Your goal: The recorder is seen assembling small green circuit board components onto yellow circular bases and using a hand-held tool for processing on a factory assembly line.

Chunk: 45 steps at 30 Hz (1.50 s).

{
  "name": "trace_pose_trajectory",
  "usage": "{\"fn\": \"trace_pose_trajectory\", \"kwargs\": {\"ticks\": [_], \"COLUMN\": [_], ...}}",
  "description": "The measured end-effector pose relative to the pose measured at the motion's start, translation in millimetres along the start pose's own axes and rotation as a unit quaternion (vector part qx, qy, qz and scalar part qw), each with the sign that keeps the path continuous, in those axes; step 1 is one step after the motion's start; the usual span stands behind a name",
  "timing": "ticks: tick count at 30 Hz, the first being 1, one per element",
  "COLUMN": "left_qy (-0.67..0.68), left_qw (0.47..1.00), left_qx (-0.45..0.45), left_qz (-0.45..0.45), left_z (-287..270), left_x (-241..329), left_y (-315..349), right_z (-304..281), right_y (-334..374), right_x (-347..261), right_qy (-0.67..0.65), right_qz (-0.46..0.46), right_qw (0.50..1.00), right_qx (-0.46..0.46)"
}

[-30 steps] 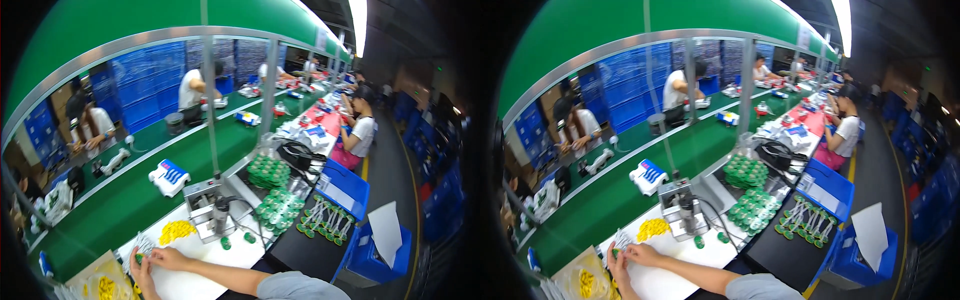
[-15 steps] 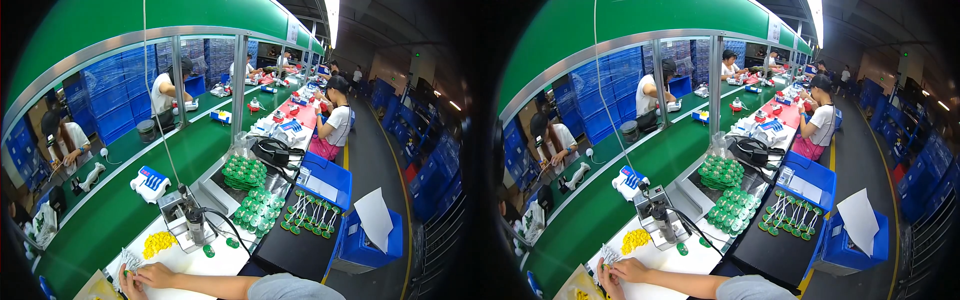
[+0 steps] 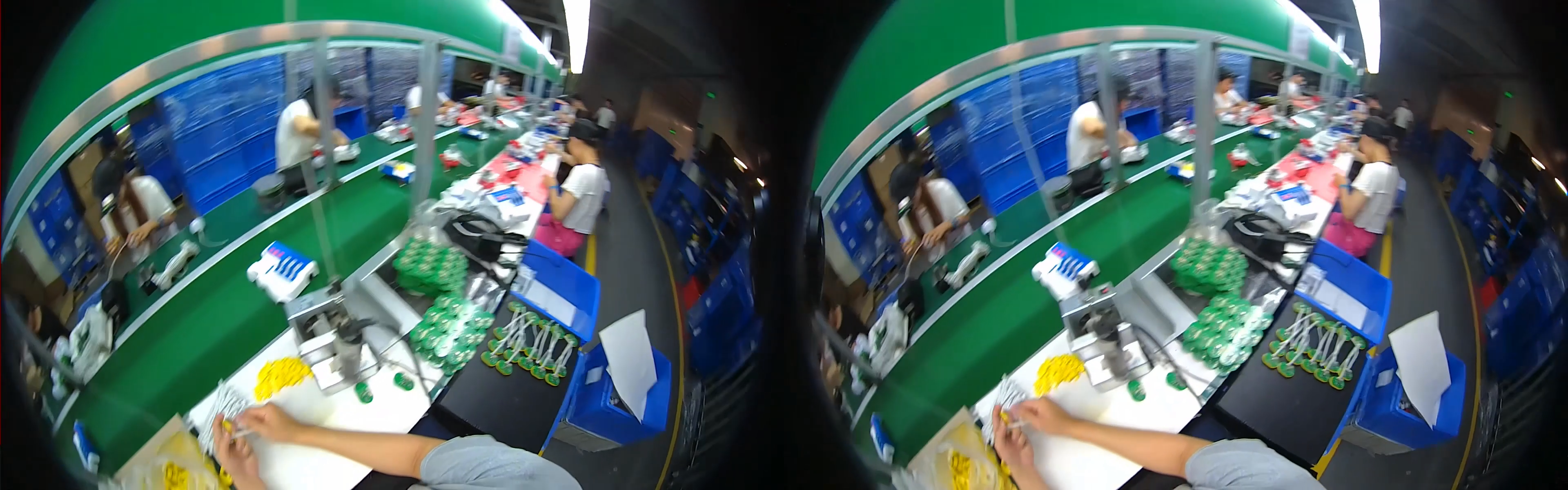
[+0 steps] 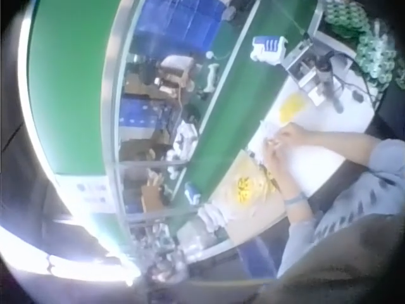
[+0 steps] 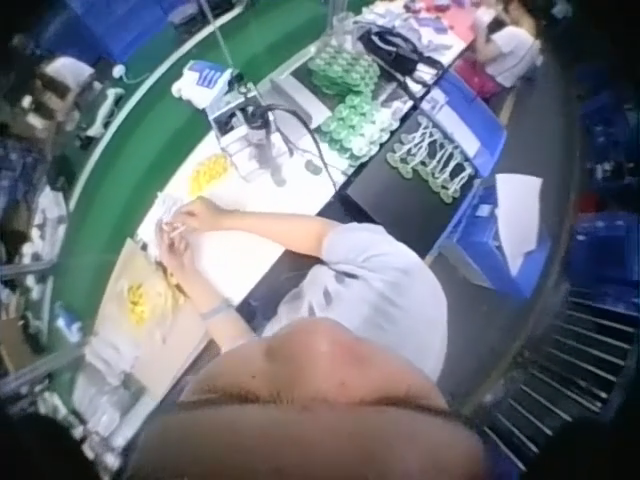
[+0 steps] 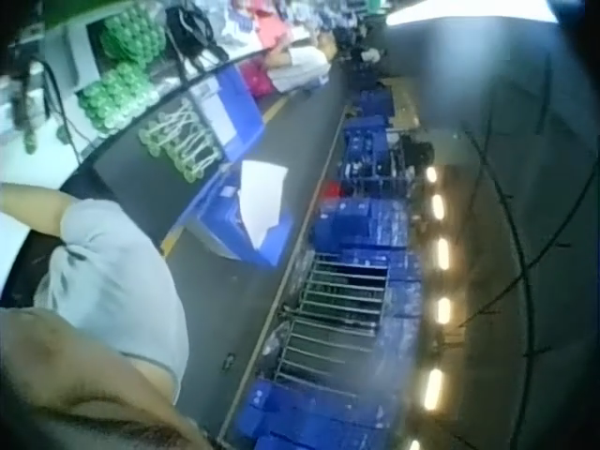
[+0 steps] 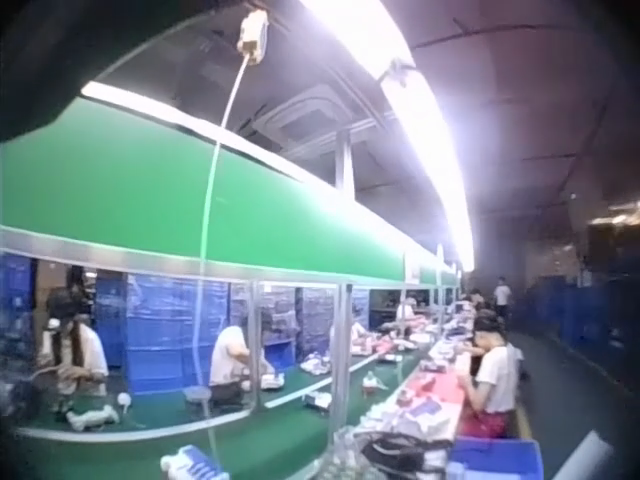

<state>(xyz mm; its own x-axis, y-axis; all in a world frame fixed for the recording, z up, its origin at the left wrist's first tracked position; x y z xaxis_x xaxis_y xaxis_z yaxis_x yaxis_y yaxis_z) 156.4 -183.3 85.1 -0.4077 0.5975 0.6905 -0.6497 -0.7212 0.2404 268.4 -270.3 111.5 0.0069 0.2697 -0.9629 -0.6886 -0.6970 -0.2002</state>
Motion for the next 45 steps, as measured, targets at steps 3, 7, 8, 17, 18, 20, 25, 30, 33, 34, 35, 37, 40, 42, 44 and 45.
{"fn": "trace_pose_trajectory", "kwargs": {"ticks": [3,7,8,17,18,20,25,30,33,34,35,37,40,42,44,45], "left_qy": [0.105,0.222,0.223,0.033,0.033,-0.022,-0.106,-0.269,-0.272,-0.266,-0.286,-0.309,-0.317,-0.321,-0.324,-0.313], "left_qw": [0.992,0.974,0.975,0.998,0.998,0.992,0.968,0.951,0.948,0.948,0.941,0.929,0.928,0.933,0.933,0.936], "left_qx": [0.072,0.034,-0.008,-0.060,-0.060,-0.115,-0.223,-0.146,-0.159,-0.166,-0.171,-0.191,-0.174,-0.134,-0.132,-0.134], "left_qz": [0.014,0.008,0.018,-0.001,0.003,-0.036,-0.051,-0.038,-0.043,-0.050,-0.058,-0.068,-0.088,-0.088,-0.089,-0.088], "left_z": [-51,-54,-59,-46,-55,-58,-18,-21,2,16,30,53,76,81,94,93], "left_x": [18,70,82,86,92,86,53,2,-39,-55,-72,-101,-136,-144,-153,-156], "left_y": [-30,-32,-34,10,12,19,23,7,8,7,9,15,31,32,32,29], "right_z": [-5,18,31,144,148,146,52,-58,-180,-233,-283,-399,-542,-601,-654,-659], "right_y": [-10,-28,-27,17,18,28,60,127,173,193,215,262,343,397,454,459], "right_x": [6,4,-5,-54,-56,-73,-77,-145,-195,-213,-229,-229,-205,-166,-116,-104], "right_qy": [0.143,0.094,0.013,0.192,0.184,0.200,0.151,0.120,0.048,0.050,0.005,0.020,0.217,0.306,0.301,0.328], "right_qz": [-0.157,-0.146,-0.186,-0.316,-0.297,-0.292,-0.100,-0.013,-0.067,-0.108,-0.134,-0.131,-0.013,0.061,0.118,0.133], "right_qw": [0.970,0.966,0.959,0.926,0.933,0.930,0.979,0.990,0.996,0.992,0.978,0.927,0.792,0.733,0.679,0.669], "right_qx": [0.117,0.194,0.215,0.074,0.086,0.095,0.098,-0.075,-0.013,0.051,0.159,0.351,0.570,0.604,0.659,0.654]}}
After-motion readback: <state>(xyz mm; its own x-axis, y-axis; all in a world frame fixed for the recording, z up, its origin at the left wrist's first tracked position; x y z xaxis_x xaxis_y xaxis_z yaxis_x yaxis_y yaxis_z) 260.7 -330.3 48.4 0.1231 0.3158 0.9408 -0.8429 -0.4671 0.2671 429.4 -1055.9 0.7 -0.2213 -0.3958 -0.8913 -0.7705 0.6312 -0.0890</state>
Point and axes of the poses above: each hand's wrist, its own y-axis away from the middle knuckle, its own z-axis out of the palm, x = y × z, the point moved 10 cm from there along -y, towards the middle knuckle, and after that the axes turned 12 degrees about x, right-handed, at the moved point
